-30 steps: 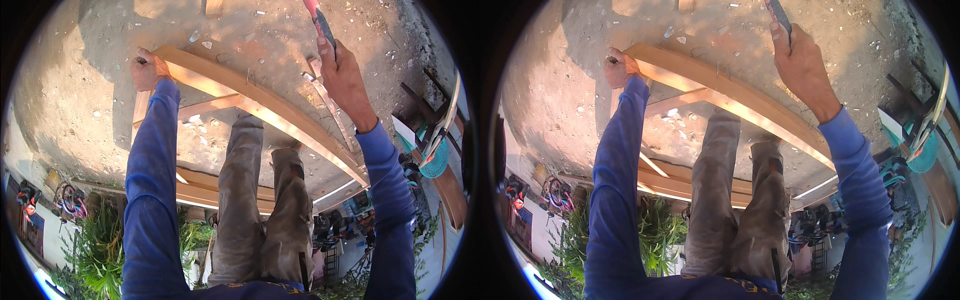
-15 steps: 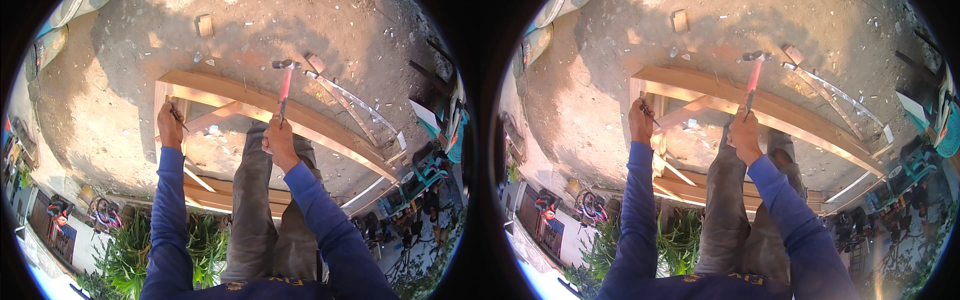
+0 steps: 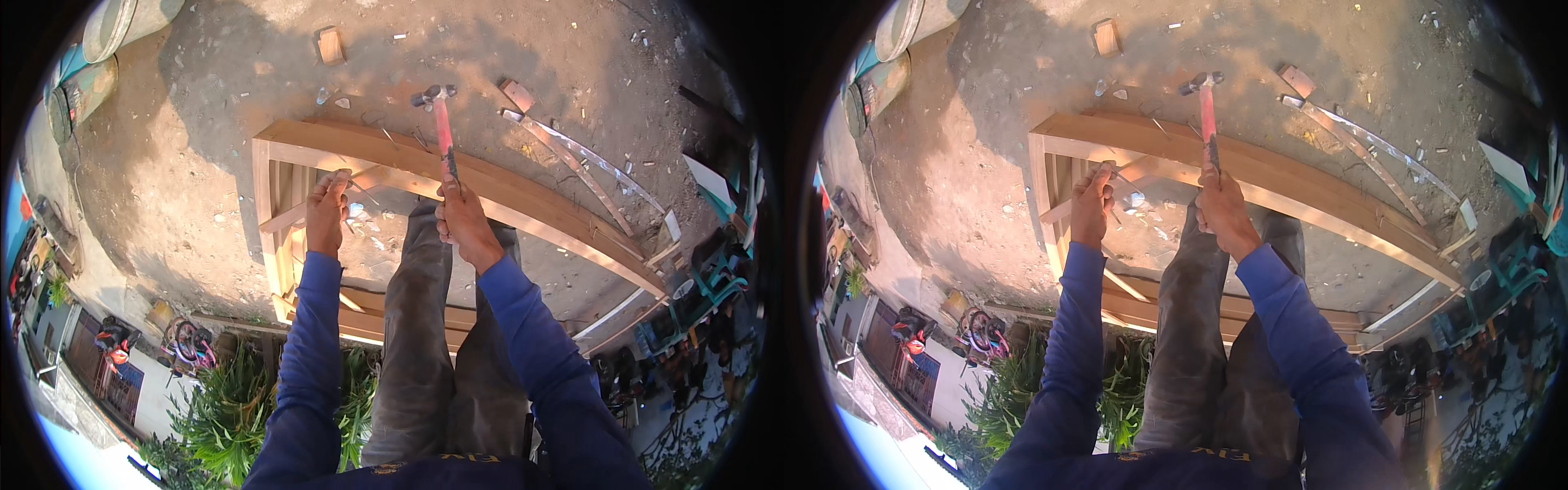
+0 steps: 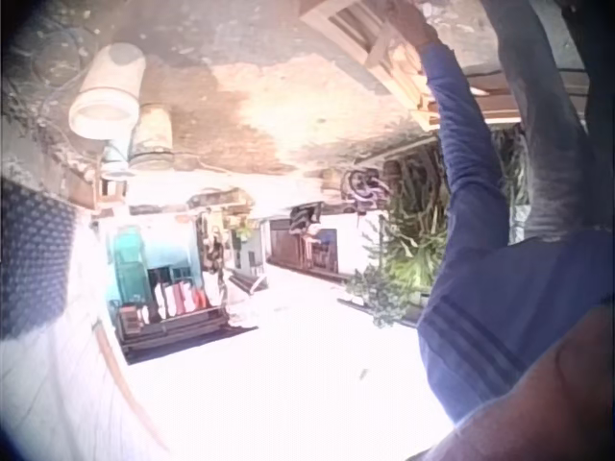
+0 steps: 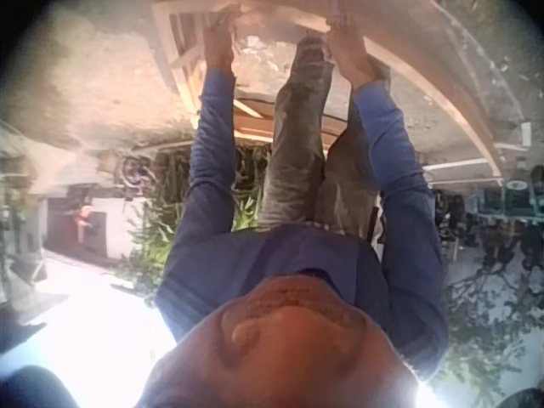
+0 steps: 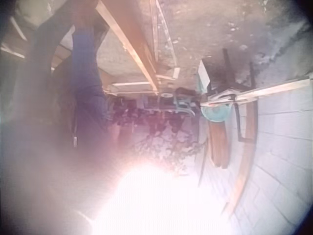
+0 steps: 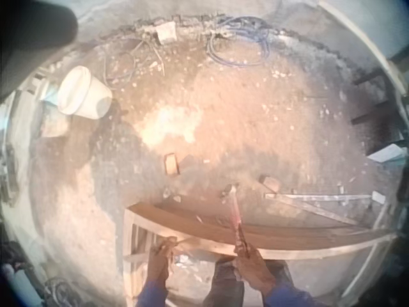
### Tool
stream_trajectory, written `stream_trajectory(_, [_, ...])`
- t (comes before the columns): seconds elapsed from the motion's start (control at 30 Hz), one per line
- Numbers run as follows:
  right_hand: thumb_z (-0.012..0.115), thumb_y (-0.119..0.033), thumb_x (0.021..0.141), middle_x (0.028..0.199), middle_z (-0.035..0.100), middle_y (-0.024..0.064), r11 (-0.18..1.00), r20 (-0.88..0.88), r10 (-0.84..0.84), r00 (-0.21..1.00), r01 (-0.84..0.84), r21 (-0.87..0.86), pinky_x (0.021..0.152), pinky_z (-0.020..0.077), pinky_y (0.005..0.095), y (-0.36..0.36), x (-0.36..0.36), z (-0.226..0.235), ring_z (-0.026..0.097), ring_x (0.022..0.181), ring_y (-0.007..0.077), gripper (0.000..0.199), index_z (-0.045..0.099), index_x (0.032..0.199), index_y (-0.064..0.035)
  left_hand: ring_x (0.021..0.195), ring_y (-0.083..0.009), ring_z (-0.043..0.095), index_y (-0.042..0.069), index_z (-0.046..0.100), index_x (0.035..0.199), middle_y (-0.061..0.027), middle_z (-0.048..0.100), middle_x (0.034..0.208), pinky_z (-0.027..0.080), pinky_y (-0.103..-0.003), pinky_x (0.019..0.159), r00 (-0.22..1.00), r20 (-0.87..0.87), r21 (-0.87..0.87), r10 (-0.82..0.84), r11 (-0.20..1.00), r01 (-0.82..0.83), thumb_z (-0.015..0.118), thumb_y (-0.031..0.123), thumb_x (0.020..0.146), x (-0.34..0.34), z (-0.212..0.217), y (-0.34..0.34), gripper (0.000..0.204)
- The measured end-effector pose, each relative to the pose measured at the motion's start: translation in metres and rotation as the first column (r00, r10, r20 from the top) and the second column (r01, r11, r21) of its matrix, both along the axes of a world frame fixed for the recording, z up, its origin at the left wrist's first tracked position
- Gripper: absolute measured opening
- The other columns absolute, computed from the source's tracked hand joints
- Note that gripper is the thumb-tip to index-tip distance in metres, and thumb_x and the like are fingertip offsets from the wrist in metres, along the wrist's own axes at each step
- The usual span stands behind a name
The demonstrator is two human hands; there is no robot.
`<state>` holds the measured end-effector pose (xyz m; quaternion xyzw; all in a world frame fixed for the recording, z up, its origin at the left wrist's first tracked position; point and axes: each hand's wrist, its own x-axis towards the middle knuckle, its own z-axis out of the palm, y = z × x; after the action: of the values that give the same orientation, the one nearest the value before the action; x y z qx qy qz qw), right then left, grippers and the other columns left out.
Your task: The person assembles a large wooden frame on the ground by positioning wooden planks and driving nails into the joints using a hammer.
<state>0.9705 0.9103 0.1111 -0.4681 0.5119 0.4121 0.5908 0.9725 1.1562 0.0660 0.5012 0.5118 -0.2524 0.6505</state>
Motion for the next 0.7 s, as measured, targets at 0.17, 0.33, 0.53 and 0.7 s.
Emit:
stream_trajectory(0.17, [0.044,-0.054,0.106,0.07,0.043,-0.0005,0.974,0.14,0.131,0.981,-0.101,-0.203,0.042,0.0353,0.0265,-0.046,0.002,0.036,0.043,0.049,0.0082,0.05,0.049,0.108,-0.0048,0.081,-0.0114,0.062,-0.002,0.073,0.109,-0.0018,0.071,0.092,0.048,-0.026,0.08,0.904,0.198,0.424,-0.378,0.865,0.269,0.074,0.029,0.094,0.027,-0.051,-0.024,0.033])
stream_trajectory(0.33, [0.044,-0.05,0.107,0.066,0.045,0.0015,0.962,0.021,0.268,0.963,-0.266,-0.07,0.042,0.0399,0.0289,-0.067,-0.004,0.044,0.046,0.045,0.0112,0.045,0.052,0.108,-0.0054,0.08,-0.0164,0.066,0.001,0.076,0.105,-0.0096,0.074,0.084,0.051,-0.031,0.079,0.834,0.138,0.517,-0.534,0.757,0.399,0.073,0.025,0.092,0.067,-0.097,-0.034,0.028])
stream_trajectory(0.53, [0.043,-0.047,0.108,0.063,0.049,0.0044,0.889,0.048,0.457,0.888,-0.454,-0.058,0.046,0.0444,0.0346,-0.064,-0.01,0.051,0.052,0.047,0.0164,0.046,0.054,0.105,-0.002,0.089,-0.0353,0.071,0.009,0.075,0.109,-0.0178,0.074,0.09,0.053,-0.043,0.082,0.597,-0.036,0.562,-0.801,0.478,0.675,0.067,0.028,0.091,0.062,-0.116,-0.06,0.027])
stream_trajectory(0.7, [0.042,-0.044,0.108,0.066,0.055,0.0141,0.76,0.149,0.648,0.747,-0.626,-0.173,0.062,0.0484,0.0448,-0.056,-0.006,0.041,0.06,0.061,0.0308,0.049,0.056,0.112,0.0025,0.072,-0.0197,0.068,0.003,0.074,0.103,-0.0114,0.072,0.083,0.053,-0.036,0.065,0.499,-0.024,0.58,-0.866,0.394,0.713,0.067,0.026,0.093,0.058,-0.125,-0.051,0.026])
